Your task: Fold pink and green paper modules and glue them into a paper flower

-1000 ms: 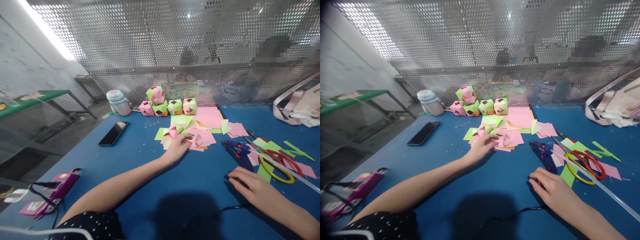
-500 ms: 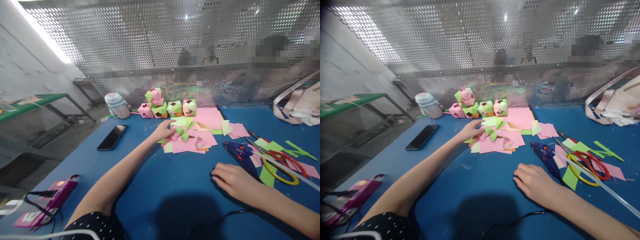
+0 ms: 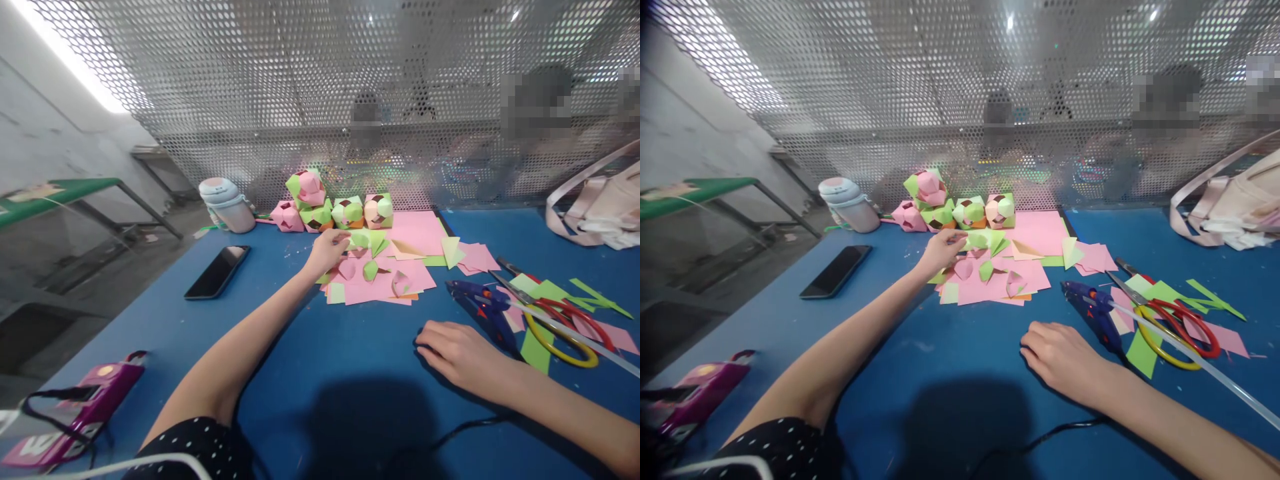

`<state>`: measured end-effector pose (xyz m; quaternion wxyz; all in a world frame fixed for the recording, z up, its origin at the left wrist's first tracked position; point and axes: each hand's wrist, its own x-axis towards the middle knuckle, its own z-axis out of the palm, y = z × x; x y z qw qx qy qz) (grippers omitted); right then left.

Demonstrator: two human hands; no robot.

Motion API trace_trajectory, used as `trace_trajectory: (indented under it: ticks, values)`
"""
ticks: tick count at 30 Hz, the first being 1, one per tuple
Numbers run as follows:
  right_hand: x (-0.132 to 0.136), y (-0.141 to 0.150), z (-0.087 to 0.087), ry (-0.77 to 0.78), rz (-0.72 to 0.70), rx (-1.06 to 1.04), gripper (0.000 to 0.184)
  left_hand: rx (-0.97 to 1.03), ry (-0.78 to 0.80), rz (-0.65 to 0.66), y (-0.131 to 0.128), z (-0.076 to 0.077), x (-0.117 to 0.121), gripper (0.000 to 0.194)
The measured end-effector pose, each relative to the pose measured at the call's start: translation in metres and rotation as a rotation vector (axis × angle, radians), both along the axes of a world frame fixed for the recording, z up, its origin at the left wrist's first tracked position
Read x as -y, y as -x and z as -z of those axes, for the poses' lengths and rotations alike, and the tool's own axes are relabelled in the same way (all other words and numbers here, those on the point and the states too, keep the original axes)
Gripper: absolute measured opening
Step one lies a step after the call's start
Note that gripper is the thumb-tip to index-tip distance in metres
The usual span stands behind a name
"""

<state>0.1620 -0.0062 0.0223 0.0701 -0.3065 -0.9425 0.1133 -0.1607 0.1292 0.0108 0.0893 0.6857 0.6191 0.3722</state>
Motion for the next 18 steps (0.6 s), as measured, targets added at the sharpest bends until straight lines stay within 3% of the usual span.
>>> trace_trajectory:
  ticks: [7,12,15,18]
  values:
    - [0.004,-0.01,0.0,0.001,-0.004,-0.036,0.025,-0.102,-0.118,0.077,-0.01,-0.007,0.014,0.024]
    - [0.008,-0.02,0.004,-0.032,-0.018,-0.097,0.025,-0.209,-0.232,0.187,-0.043,-0.013,0.04,0.025]
    - [0.01,-0.023,0.007,-0.046,-0.017,-0.117,0.024,-0.457,-0.362,0.328,-0.069,-0.009,0.059,0.025]
    - [0.011,-0.024,0.009,-0.048,-0.021,-0.136,0.023,-0.627,-0.374,0.443,-0.09,-0.002,0.073,0.025]
